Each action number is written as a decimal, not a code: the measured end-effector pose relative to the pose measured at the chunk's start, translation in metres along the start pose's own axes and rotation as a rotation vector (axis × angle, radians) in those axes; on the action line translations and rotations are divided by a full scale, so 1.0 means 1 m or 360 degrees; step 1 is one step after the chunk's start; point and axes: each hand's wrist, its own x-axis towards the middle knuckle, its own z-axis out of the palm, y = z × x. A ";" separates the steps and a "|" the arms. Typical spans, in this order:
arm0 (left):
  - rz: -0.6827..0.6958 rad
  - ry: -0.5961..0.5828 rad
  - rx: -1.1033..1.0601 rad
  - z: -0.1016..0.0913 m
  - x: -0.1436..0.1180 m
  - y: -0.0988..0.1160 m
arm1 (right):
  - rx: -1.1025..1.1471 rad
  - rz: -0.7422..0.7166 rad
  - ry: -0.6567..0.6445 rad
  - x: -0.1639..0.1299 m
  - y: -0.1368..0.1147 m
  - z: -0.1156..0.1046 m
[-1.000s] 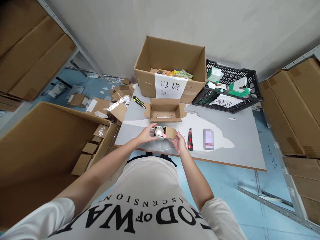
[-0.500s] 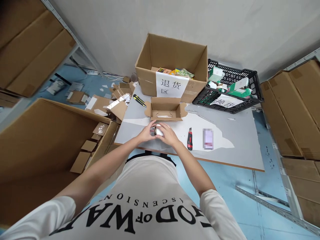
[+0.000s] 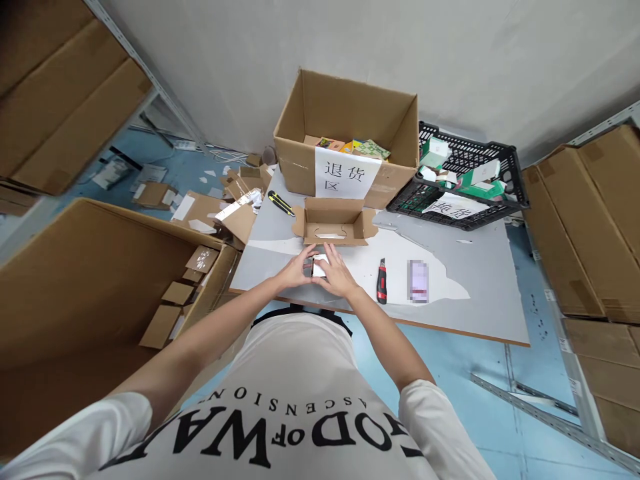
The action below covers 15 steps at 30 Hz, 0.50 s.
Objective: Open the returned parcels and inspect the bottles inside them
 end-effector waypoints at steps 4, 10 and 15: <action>-0.0027 -0.0022 -0.0039 -0.003 0.000 0.000 | 0.0001 -0.0098 -0.0134 -0.001 0.007 -0.011; -0.0057 -0.0037 -0.0077 -0.006 0.000 -0.004 | -0.0254 -0.0074 -0.0210 -0.005 0.004 -0.021; -0.0094 -0.0078 0.0047 -0.007 -0.006 -0.002 | -0.0312 -0.0033 -0.0176 -0.006 -0.004 -0.017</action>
